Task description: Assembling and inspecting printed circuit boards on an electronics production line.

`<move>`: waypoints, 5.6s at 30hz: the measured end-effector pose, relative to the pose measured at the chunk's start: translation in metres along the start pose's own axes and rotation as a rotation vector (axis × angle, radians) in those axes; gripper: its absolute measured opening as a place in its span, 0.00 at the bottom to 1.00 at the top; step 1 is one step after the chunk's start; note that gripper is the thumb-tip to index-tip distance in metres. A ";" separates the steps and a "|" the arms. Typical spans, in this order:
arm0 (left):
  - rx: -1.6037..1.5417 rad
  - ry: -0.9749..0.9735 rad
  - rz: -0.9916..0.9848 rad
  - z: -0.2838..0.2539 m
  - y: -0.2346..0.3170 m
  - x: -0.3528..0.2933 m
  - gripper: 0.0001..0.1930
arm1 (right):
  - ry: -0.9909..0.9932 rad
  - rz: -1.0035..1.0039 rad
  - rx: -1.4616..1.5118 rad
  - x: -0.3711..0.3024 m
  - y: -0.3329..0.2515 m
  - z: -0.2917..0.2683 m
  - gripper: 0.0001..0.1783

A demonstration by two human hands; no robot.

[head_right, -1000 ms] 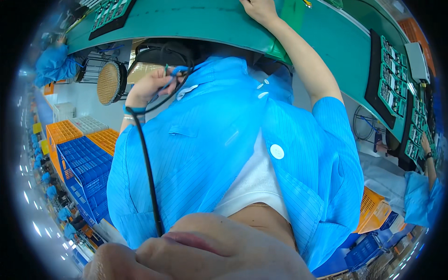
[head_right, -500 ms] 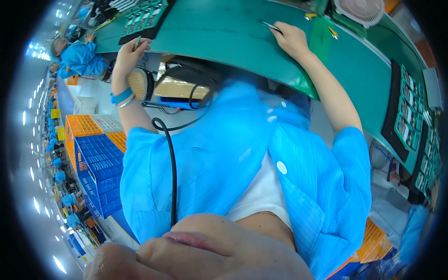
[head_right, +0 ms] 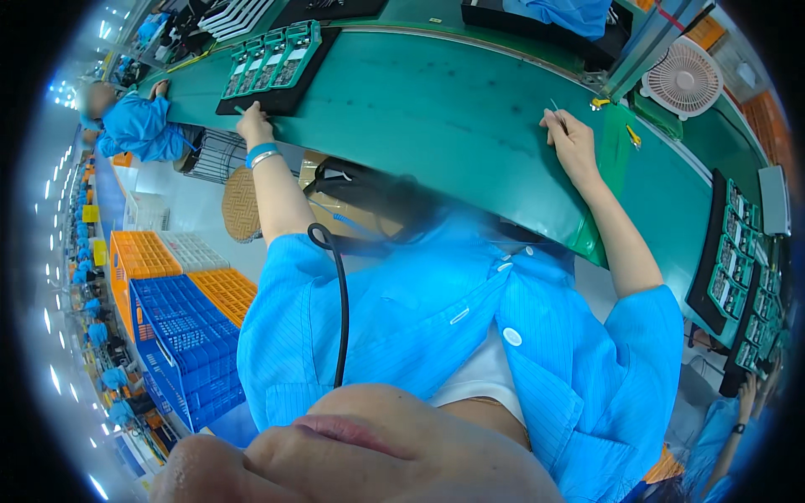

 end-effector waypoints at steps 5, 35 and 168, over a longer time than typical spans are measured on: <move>0.303 -0.053 0.323 -0.013 0.033 0.011 0.34 | -0.045 -0.077 0.049 -0.004 -0.013 0.010 0.17; 0.411 -1.454 -0.411 -0.135 0.040 -0.343 0.37 | -0.178 0.620 0.454 -0.076 -0.050 -0.034 0.15; 0.421 -1.520 0.224 0.094 -0.043 -0.309 0.08 | -0.320 -0.474 -0.747 0.157 -0.049 0.079 0.10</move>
Point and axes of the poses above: each hand's wrist, its own x-axis towards the middle knuckle, its own z-axis out of the palm, y = z × x, the point moved 1 cm from there along x, towards the middle knuckle, and after that the axes turned 12 degrees about y, right-handed, at the moved point
